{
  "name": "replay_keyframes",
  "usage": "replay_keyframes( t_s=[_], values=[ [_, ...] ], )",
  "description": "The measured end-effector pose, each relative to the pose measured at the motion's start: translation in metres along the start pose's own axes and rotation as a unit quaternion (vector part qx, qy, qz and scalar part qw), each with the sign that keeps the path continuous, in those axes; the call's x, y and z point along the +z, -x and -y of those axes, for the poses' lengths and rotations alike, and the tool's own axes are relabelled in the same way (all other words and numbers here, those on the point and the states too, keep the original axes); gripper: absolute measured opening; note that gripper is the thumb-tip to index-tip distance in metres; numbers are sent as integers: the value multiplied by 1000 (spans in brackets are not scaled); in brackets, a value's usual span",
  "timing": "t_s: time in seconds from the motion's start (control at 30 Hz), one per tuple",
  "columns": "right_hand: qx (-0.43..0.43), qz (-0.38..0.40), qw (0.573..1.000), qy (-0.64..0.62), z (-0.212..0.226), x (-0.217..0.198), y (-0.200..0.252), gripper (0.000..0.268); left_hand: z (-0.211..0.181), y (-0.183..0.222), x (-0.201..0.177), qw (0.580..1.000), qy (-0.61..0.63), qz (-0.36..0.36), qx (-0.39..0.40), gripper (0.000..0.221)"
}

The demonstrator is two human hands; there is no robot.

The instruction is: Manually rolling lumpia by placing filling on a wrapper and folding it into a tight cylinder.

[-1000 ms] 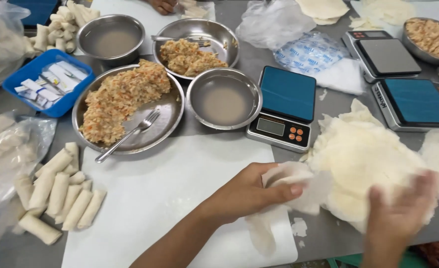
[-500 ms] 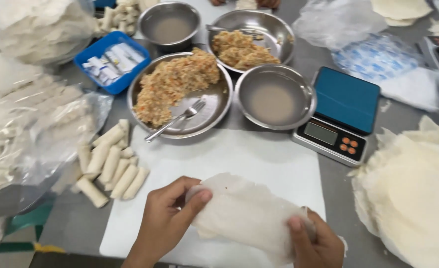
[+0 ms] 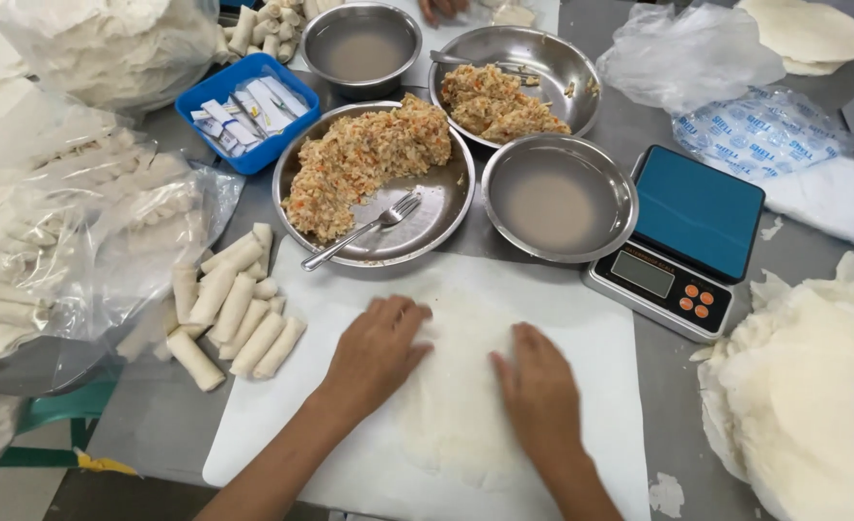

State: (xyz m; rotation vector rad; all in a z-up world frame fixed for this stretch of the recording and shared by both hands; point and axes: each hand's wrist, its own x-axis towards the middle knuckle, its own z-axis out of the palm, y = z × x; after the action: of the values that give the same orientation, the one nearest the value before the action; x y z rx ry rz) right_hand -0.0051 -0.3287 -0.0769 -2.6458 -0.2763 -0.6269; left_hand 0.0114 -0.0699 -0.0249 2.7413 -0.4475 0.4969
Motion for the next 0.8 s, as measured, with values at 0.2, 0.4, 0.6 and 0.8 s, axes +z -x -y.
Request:
replay_keyframes(
  t_s=[0.2,0.4,0.6,0.8],
  values=[
    [-37,149,970,190,7,8,16,70,26,17,-11,979,27,202,6,51],
    [-66,52,983,164,33,-31,15,59,16,27,-43,975,57,157,144,9],
    [-200,167,952,-163,44,-46,53,39,17,30,-52,976,0,133,172,19],
    [-155,103,974,-132,71,-35,23,35,-35,-75,-22,970,-29,-98,220,33]
  ],
)
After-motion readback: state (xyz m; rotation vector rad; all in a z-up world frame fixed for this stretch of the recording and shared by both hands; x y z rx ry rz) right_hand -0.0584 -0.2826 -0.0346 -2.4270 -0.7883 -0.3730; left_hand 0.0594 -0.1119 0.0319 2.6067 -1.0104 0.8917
